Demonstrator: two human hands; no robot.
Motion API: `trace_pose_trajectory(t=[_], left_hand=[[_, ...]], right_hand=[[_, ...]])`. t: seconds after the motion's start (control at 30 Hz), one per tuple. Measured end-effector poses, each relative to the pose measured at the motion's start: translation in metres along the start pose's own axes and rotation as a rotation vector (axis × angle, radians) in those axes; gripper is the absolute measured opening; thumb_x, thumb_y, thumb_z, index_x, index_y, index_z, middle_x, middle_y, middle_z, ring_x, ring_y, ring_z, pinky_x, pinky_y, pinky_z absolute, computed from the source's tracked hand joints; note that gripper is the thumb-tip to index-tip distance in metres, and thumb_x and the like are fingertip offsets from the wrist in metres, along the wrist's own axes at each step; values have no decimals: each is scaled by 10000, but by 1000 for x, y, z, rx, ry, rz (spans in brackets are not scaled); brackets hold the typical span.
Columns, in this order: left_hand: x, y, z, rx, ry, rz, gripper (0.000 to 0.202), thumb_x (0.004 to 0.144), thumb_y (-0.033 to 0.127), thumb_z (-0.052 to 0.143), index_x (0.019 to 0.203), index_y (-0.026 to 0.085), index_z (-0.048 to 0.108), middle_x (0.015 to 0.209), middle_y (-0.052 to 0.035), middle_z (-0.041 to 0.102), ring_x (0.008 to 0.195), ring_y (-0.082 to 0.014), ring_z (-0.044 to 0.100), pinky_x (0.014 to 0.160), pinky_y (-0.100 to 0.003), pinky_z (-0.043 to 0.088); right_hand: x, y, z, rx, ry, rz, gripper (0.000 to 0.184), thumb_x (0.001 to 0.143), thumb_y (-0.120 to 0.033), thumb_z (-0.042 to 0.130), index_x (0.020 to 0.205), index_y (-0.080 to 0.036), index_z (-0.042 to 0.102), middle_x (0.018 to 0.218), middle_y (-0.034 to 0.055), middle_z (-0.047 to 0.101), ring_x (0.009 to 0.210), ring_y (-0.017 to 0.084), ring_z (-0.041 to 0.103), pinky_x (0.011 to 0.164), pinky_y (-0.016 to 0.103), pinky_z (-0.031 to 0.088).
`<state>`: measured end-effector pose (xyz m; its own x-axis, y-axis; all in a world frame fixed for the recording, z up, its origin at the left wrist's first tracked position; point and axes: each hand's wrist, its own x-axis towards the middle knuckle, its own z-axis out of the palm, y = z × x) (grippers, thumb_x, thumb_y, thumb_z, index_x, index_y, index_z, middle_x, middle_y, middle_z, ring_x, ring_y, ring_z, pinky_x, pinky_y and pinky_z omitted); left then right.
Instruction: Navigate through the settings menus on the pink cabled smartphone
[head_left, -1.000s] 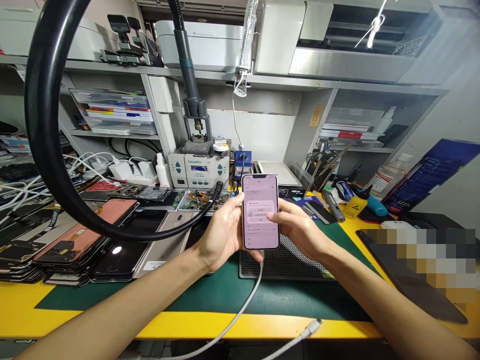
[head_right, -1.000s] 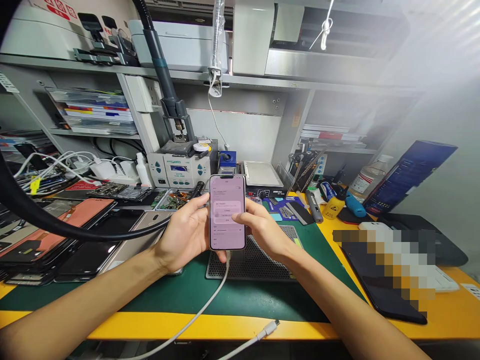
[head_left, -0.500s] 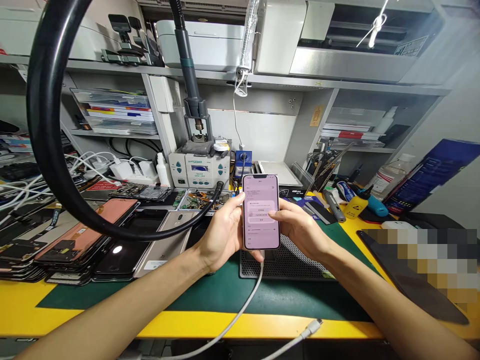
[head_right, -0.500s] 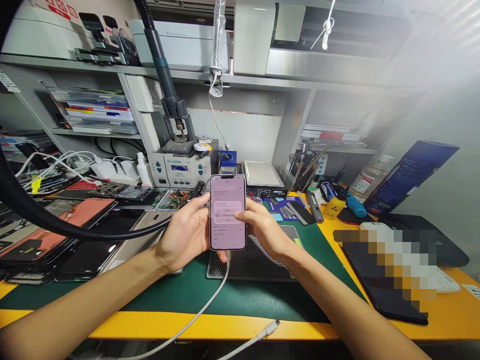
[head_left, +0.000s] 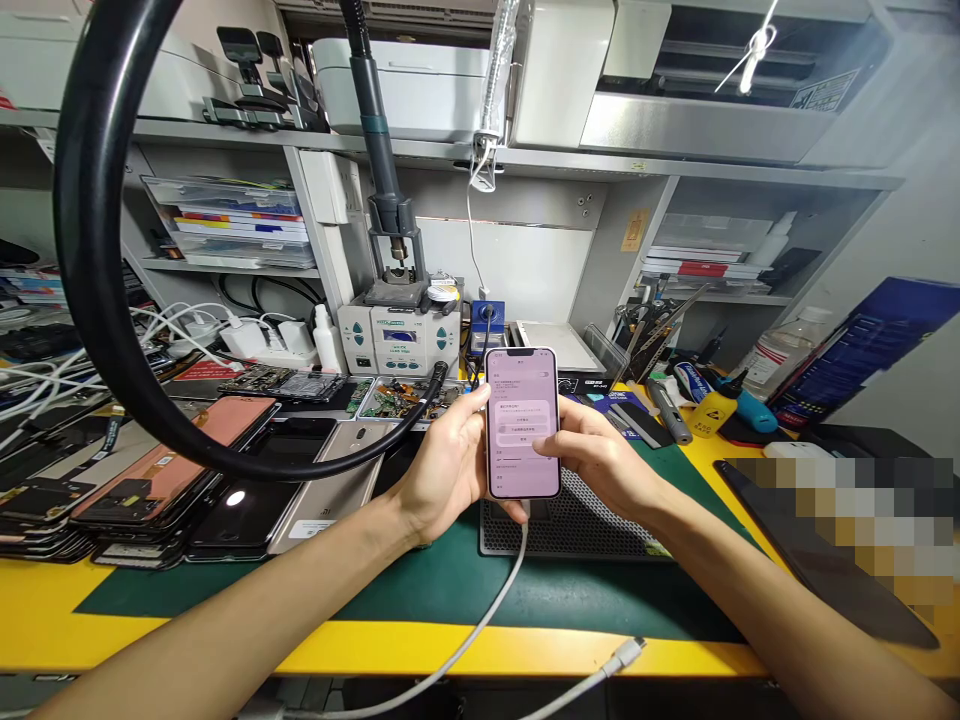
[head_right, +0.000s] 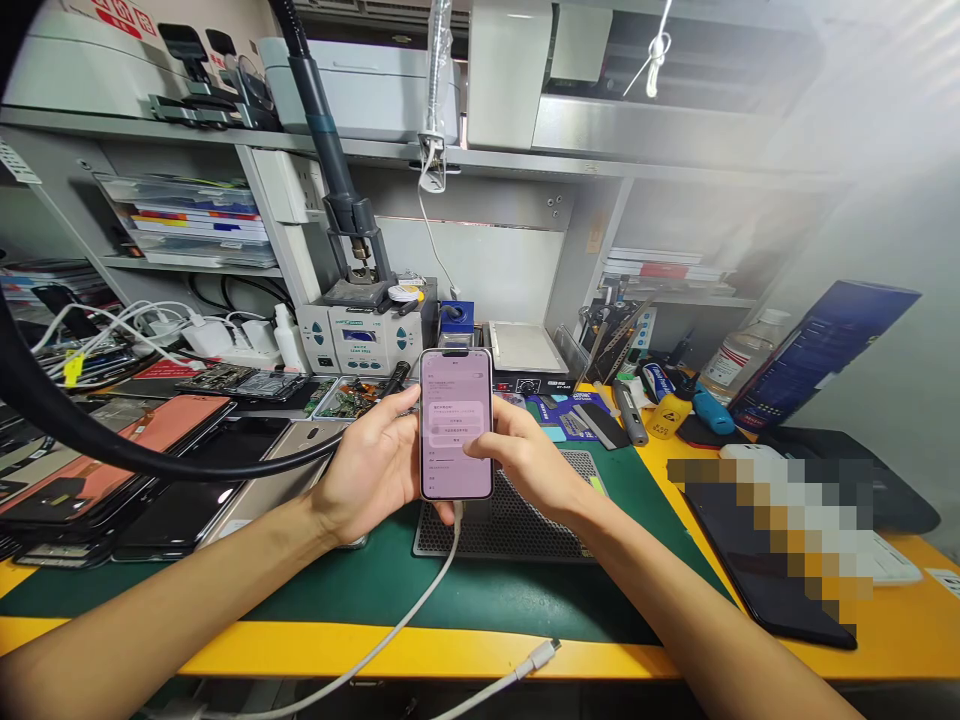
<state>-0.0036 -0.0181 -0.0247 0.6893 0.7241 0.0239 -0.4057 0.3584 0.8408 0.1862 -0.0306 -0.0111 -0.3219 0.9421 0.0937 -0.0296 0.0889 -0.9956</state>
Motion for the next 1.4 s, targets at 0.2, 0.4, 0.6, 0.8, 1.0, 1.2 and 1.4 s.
trace_pose_trajectory(t=[0.2,0.4,0.6,0.8,1.0,1.2,1.4], left_hand=[[0,0,1,8,18,-4,656,1029,565,328,1384,96,619,1081,-210,727,881,-307,711,596,-381,619],[0,1,2,1,25,-8,648,1036,562,326,1371,98,632,1047,-201,731,883,-299,713,610,-361,617],[0,1,2,-22,-2,8,665,1042,588,327,1403,113,620,1058,-197,734,867,-305,719,598,-385,624],[1,2,2,1,2,2,691,1033,602,307,1392,103,623,1052,-206,732,855,-323,718,574,-418,625],[0,1,2,16,12,-6,687,1034,602,283,1340,109,651,1074,-207,727,868,-317,716,578,-399,622],[1,1,1,18,25,-24,715,1025,615,288,1250,61,680,1101,-236,716,872,-328,712,575,-421,626],[2,1,0,2,29,-19,722,1016,628,301,1270,60,668,1090,-238,722,854,-330,713,561,-416,623]], right_hand=[[-1,1,0,-17,-21,-14,392,736,-150,638,1123,-196,682,1018,24,747,870,193,658,793,327,495],[0,1,0,-29,-24,-13,366,757,-167,644,1121,-196,681,1014,33,757,865,206,672,791,337,505],[1,2,0,-20,-2,-6,367,765,-189,661,1131,-202,683,1024,34,753,862,205,665,810,345,497],[-1,0,0,15,-4,1,371,742,-206,658,1112,-192,687,1015,36,744,873,208,645,806,346,481],[0,-1,2,35,9,18,373,715,-204,653,1085,-192,696,1003,41,745,877,221,637,777,350,479],[0,-1,1,40,9,26,410,705,-194,637,1110,-195,701,985,34,748,839,208,635,743,335,477],[0,1,1,76,15,43,439,680,-202,626,1113,-203,702,965,24,744,804,199,635,713,326,487]])
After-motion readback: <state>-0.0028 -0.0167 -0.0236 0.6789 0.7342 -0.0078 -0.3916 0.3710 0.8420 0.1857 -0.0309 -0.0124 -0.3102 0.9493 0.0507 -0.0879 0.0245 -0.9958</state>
